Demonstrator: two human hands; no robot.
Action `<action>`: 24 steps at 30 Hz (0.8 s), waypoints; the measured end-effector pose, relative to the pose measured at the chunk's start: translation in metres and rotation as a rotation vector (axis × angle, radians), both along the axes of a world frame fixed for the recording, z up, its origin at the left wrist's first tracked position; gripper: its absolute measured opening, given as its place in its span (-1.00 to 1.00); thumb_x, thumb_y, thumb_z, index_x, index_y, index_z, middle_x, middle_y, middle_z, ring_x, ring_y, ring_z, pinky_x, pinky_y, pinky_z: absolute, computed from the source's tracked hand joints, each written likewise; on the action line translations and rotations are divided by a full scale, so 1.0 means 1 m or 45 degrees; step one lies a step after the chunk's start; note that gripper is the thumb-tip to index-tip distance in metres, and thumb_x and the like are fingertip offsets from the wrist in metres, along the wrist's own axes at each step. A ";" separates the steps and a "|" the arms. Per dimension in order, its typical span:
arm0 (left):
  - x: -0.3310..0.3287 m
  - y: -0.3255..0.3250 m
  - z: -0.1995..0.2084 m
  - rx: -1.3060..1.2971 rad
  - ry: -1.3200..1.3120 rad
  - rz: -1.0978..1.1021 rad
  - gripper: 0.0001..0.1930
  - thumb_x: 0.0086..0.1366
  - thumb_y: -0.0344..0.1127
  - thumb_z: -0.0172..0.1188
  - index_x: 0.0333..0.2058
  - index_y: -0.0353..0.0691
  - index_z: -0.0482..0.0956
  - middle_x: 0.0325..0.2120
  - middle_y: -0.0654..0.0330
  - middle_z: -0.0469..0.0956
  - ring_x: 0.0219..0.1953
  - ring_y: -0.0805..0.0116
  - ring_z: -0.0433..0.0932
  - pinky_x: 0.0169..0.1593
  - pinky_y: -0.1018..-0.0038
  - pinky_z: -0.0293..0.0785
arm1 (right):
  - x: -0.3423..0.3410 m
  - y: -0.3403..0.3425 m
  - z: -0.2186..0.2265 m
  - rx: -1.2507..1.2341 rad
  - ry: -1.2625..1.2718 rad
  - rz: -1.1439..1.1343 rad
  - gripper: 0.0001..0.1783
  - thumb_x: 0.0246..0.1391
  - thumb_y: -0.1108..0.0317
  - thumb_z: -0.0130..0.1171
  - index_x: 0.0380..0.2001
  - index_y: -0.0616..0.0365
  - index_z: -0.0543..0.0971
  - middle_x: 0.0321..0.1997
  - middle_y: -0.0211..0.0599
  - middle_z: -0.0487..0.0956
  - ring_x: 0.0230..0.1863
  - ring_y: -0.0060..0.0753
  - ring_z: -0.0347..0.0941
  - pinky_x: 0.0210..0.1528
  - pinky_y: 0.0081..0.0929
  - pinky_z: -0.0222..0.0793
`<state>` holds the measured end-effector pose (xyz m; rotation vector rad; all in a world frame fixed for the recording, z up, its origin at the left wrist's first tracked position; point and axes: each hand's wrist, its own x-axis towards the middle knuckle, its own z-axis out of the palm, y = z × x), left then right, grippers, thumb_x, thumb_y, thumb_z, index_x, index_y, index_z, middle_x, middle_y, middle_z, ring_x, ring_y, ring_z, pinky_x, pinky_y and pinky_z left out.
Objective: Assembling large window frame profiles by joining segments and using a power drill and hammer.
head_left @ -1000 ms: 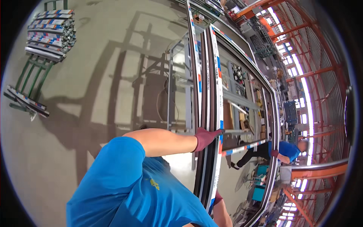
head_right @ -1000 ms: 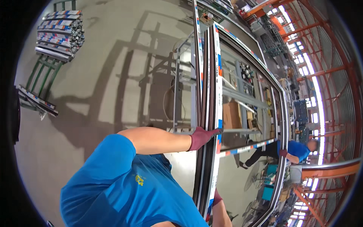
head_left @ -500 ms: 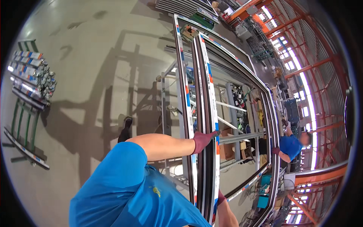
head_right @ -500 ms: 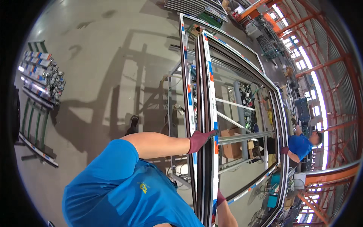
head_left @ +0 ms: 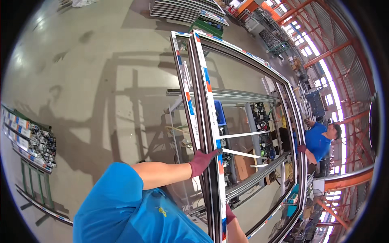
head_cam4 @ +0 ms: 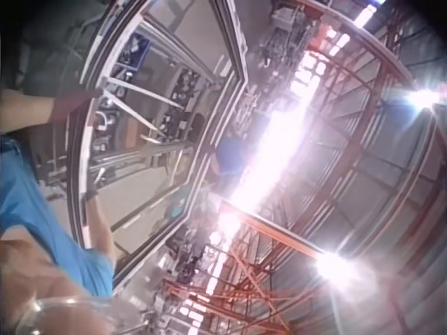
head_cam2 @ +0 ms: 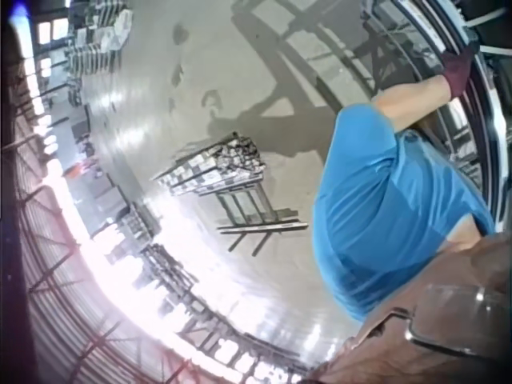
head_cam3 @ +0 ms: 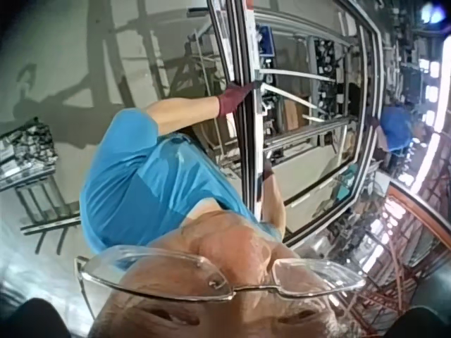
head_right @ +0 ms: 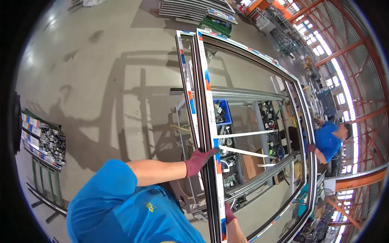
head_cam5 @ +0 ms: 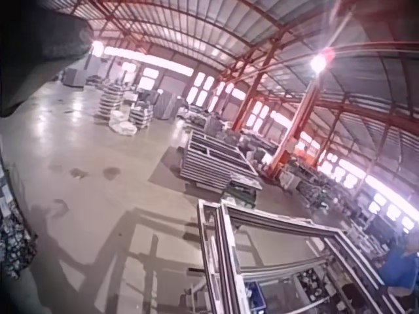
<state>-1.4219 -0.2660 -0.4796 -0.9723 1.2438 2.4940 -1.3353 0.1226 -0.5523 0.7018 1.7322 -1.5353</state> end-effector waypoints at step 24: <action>-0.055 -0.085 -0.016 -0.067 -0.001 0.093 -0.12 0.13 0.35 0.45 0.13 -0.35 0.58 -0.09 0.08 0.67 -0.11 0.26 0.64 0.00 0.24 0.55 | -0.075 -0.105 0.026 0.026 0.053 0.301 -0.50 0.46 0.06 0.09 0.13 0.31 0.60 -0.10 -0.33 0.72 -0.14 -0.47 0.64 -0.09 -0.46 0.54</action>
